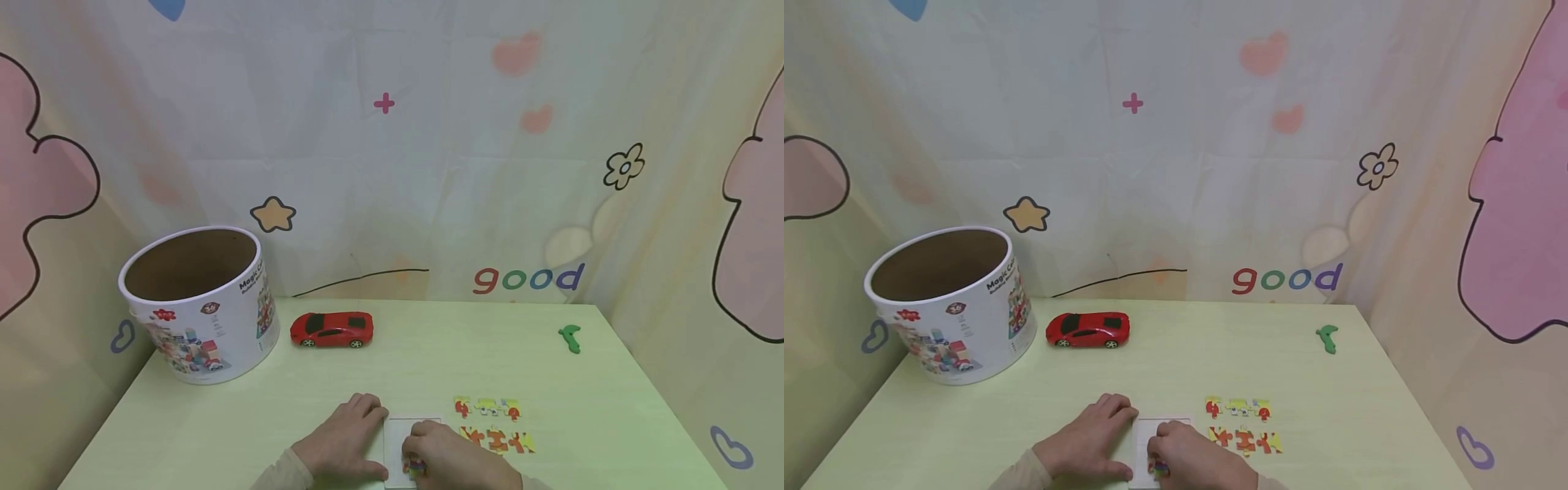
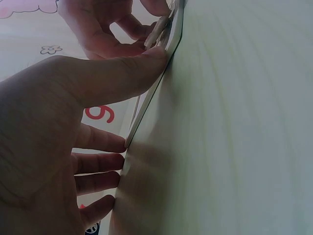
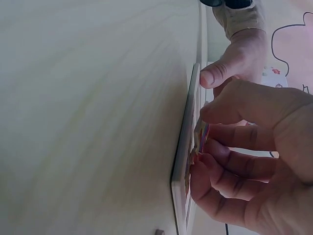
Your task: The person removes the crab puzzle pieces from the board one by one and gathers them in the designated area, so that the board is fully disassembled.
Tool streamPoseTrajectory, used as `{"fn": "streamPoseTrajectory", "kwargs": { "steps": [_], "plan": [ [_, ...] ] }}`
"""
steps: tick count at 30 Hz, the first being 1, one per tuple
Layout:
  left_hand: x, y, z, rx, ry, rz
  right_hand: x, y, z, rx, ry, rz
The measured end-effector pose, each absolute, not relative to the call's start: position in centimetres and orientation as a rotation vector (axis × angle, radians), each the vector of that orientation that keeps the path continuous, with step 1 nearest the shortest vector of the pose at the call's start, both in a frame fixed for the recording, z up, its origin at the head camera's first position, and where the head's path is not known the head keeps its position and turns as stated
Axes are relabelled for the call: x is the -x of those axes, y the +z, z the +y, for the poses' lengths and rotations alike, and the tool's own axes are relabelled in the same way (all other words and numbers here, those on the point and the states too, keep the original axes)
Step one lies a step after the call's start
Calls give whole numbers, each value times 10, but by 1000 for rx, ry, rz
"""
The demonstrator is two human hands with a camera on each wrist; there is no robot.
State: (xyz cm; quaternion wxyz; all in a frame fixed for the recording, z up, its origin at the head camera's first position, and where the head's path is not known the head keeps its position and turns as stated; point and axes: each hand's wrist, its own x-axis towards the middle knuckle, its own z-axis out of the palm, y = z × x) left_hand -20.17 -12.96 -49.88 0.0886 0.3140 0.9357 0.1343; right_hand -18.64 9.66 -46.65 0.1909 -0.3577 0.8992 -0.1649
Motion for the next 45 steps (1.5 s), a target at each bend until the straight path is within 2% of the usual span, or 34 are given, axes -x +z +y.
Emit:
{"fn": "streamPoseTrajectory", "kwargs": {
  "steps": [10, 18, 31, 45],
  "plan": [
    [203, -498, -129, -926, 390, 2783, 185, -461, 102, 1068, -515, 2536],
    [202, -500, -130, -968, 374, 2798, 182, -458, 107, 998, -551, 2542],
    [201, -497, -129, -909, 378, 2785, 180, -451, 131, 1064, -605, 2638],
    [202, -499, -128, -911, 375, 2778, 179, -449, 155, 1015, -627, 2671]
  ]
}}
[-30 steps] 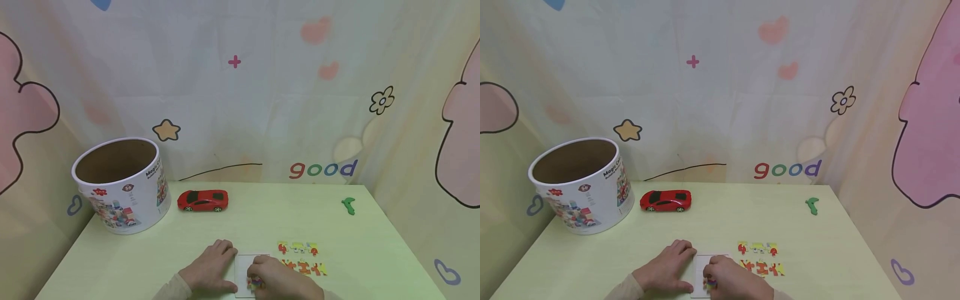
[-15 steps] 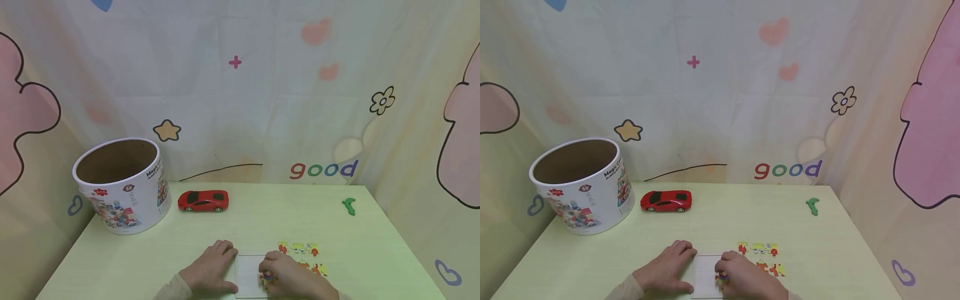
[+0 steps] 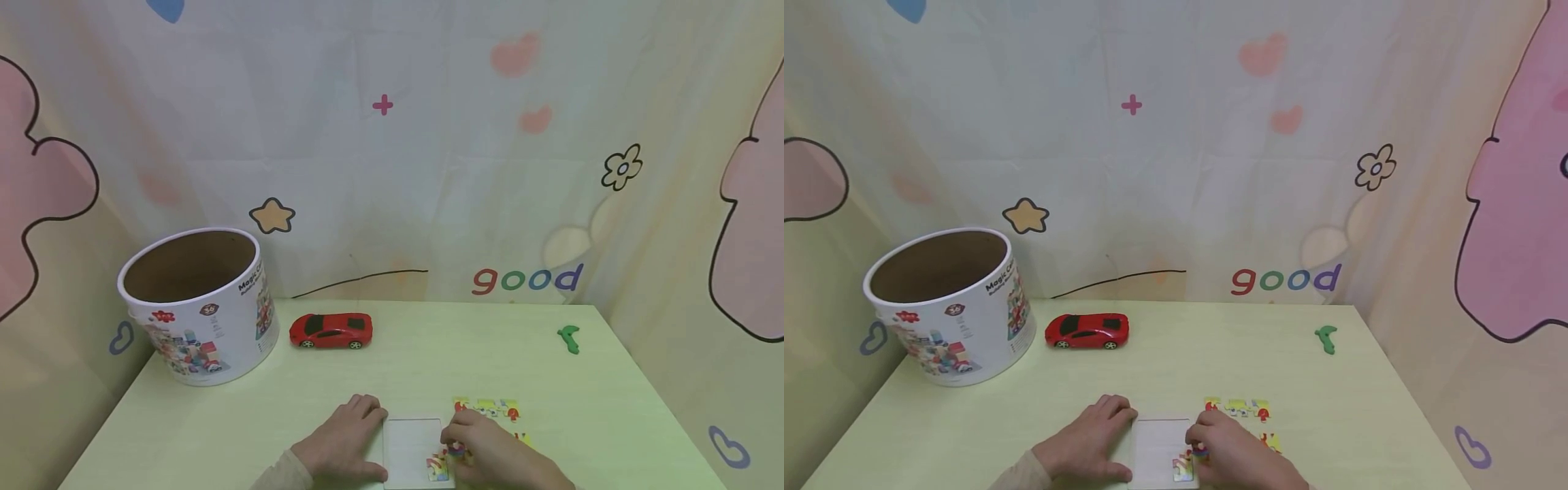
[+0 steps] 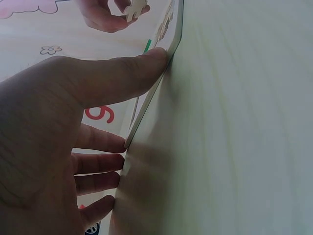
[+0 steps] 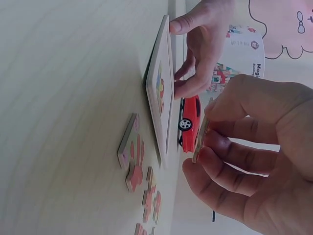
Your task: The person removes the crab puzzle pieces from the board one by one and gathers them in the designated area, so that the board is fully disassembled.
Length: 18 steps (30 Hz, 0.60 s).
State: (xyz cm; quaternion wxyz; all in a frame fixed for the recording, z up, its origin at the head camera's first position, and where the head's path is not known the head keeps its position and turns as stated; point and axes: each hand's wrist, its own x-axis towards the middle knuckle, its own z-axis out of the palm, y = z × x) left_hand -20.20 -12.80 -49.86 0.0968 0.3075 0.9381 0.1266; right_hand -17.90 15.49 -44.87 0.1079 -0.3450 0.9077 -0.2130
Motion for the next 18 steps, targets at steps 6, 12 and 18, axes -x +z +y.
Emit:
{"fn": "streamPoseTrajectory", "kwargs": {
  "steps": [6, 12, 18],
  "plan": [
    [202, -502, -129, -932, 391, 2787, 177, -449, 164, 1064, -580, 2724],
    [203, -504, -129, -943, 392, 2790, 175, -452, 173, 1074, -582, 2770],
    [202, -502, -129, -913, 393, 2782, 174, -453, 178, 1013, -607, 2765]
  ]
}}
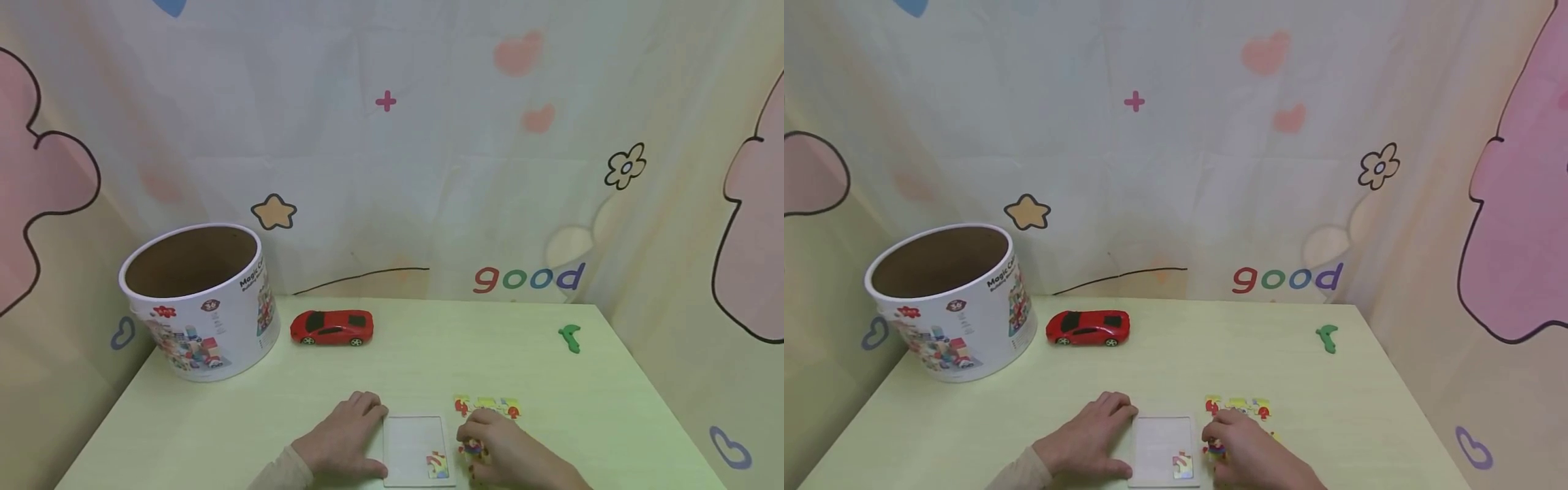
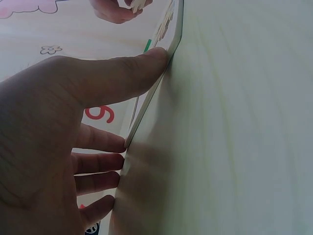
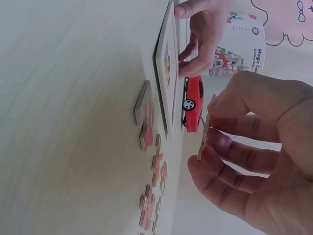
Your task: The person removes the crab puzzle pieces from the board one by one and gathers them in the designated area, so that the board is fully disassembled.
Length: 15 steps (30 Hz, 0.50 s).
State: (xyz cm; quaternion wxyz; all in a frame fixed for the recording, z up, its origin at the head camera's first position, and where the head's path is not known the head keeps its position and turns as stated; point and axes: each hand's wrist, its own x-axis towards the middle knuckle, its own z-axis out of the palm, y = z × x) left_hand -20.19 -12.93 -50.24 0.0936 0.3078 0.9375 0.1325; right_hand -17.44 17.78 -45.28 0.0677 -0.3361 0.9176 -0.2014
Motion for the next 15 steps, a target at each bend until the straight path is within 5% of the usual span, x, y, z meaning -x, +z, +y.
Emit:
{"fn": "streamPoseTrajectory", "kwargs": {
  "steps": [15],
  "plan": [
    [201, -499, -129, -906, 397, 2775, 175, -452, 186, 934, -626, 2705]
  ]
}}
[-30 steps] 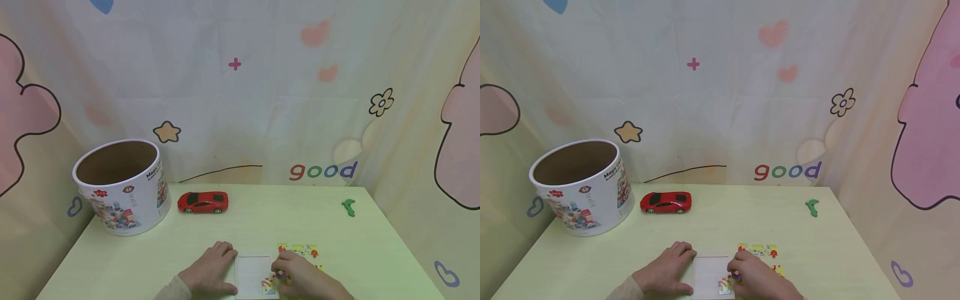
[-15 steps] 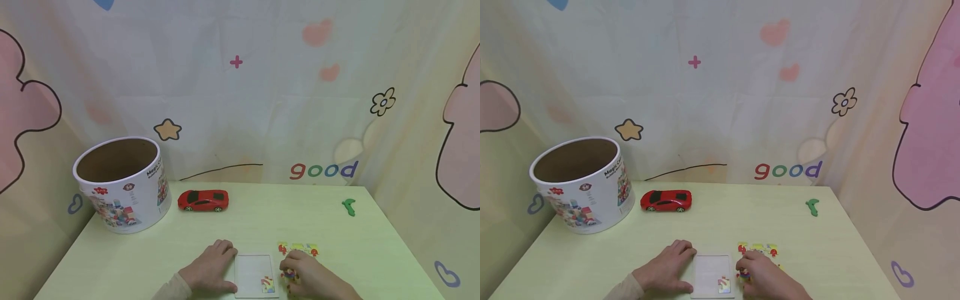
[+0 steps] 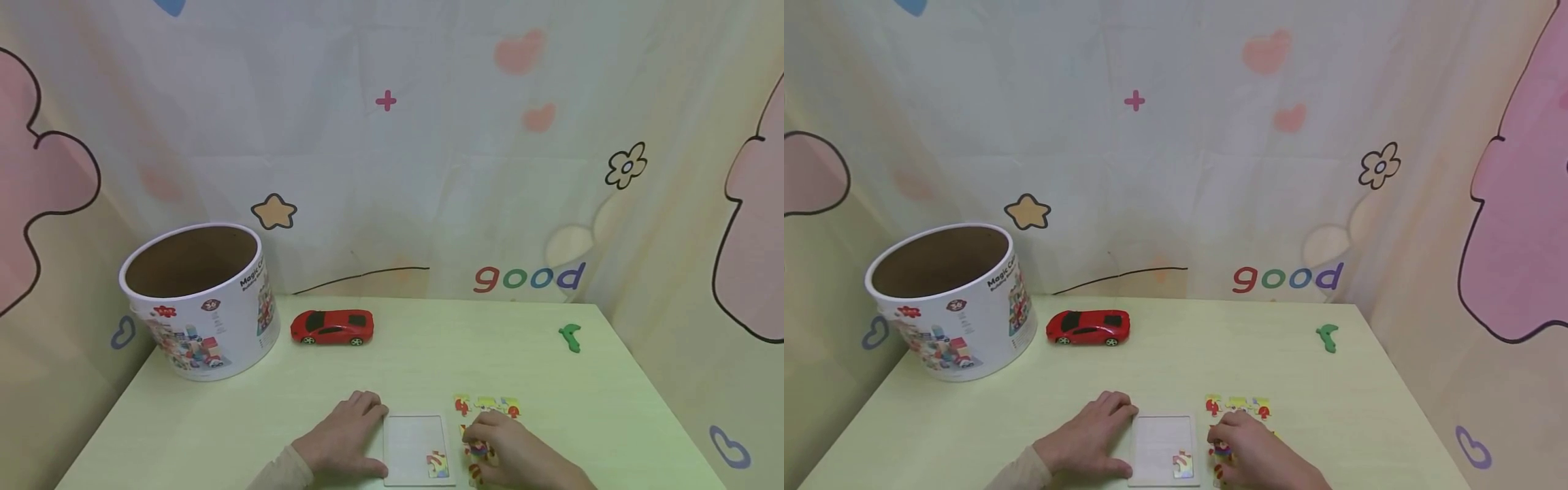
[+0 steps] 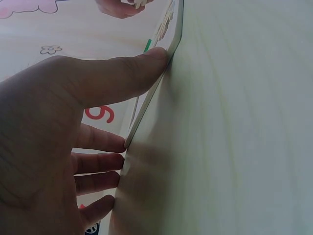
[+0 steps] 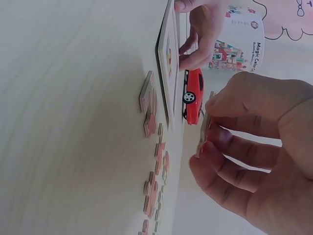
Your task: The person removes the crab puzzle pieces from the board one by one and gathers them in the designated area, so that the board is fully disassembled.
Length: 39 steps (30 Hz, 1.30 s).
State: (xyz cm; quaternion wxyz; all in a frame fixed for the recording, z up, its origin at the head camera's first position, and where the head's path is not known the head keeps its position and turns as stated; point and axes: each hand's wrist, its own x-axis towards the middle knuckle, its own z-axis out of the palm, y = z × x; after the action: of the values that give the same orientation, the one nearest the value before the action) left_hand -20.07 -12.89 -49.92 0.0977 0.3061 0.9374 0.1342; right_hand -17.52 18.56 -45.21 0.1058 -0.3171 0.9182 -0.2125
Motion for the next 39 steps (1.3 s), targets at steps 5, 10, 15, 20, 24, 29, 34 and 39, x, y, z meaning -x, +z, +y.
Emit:
{"fn": "streamPoseTrajectory", "kwargs": {
  "steps": [5, 10, 15, 20, 24, 29, 34, 39],
  "plan": [
    [200, -498, -129, -910, 408, 2770, 175, -451, 187, 878, -650, 2677],
    [200, -497, -129, -910, 399, 2775, 174, -451, 190, 840, -656, 2680],
    [200, -497, -129, -904, 395, 2772, 173, -451, 192, 806, -661, 2686],
    [200, -497, -129, -919, 398, 2782, 173, -451, 193, 795, -653, 2690],
    [200, -498, -130, -938, 402, 2794, 173, -452, 195, 794, -642, 2687],
    [200, -499, -129, -952, 398, 2798, 172, -454, 200, 773, -661, 2677],
    [200, -499, -128, -948, 391, 2794, 170, -455, 203, 767, -667, 2666],
    [200, -499, -129, -960, 382, 2800, 169, -455, 207, 785, -653, 2670]
  ]
}}
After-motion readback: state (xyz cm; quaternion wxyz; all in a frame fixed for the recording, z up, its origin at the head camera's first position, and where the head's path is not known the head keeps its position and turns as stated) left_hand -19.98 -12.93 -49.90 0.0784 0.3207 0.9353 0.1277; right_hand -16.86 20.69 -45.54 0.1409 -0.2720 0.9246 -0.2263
